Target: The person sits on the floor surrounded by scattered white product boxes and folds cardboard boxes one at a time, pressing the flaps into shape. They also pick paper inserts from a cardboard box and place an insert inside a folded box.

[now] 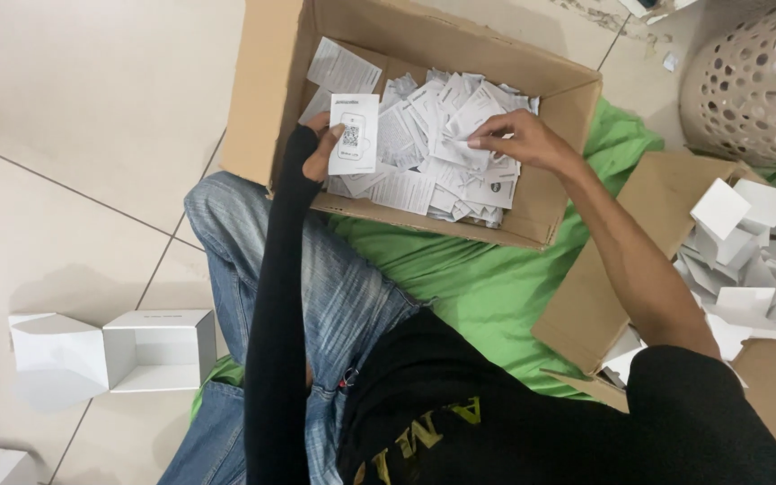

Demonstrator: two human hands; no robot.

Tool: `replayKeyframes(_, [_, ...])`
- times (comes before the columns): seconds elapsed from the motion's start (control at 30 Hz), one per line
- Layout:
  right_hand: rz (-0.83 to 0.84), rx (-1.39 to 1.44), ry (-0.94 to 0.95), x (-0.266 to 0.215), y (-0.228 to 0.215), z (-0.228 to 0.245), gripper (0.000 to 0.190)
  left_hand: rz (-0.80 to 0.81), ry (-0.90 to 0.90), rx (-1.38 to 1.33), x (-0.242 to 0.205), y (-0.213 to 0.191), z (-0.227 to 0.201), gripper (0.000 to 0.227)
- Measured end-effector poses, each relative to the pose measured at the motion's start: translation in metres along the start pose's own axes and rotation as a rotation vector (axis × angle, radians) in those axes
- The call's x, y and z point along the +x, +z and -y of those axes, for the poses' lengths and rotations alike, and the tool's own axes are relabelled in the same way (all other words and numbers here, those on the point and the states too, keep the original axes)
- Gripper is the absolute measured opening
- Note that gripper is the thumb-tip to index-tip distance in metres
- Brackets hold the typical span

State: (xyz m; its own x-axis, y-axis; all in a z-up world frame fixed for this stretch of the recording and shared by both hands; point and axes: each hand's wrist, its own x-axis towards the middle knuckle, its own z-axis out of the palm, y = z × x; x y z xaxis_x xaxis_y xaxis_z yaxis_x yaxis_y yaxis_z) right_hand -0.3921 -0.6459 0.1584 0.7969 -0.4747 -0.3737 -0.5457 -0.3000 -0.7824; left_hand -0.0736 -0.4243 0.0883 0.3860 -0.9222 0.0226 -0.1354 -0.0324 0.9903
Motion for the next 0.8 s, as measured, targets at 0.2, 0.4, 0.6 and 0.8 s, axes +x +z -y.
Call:
replayKeyframes(0.2, [-0.046,0.231,0.039,0.023,0.024,0.001,0.024,0.271,-0.012,-0.187,0.000,-0.009,-0.055,0.034])
replayKeyframes(0.4, [-0.034,0.331,-0.116,0.031,0.042,0.096,0.025,0.448,0.215,-0.248,0.004,-0.006,-0.031,0.036])
replayKeyframes(0.6, [-0.238,-0.105,-0.135,0.032,0.009,0.033,0.025,0.100,0.014,-0.471,0.009,-0.008,-0.016,0.045])
replayKeyframes(0.8, [-0.121,-0.445,-0.348,0.030,0.066,0.056,0.024,0.039,-0.008,-0.620,0.009,-0.008,0.011,0.041])
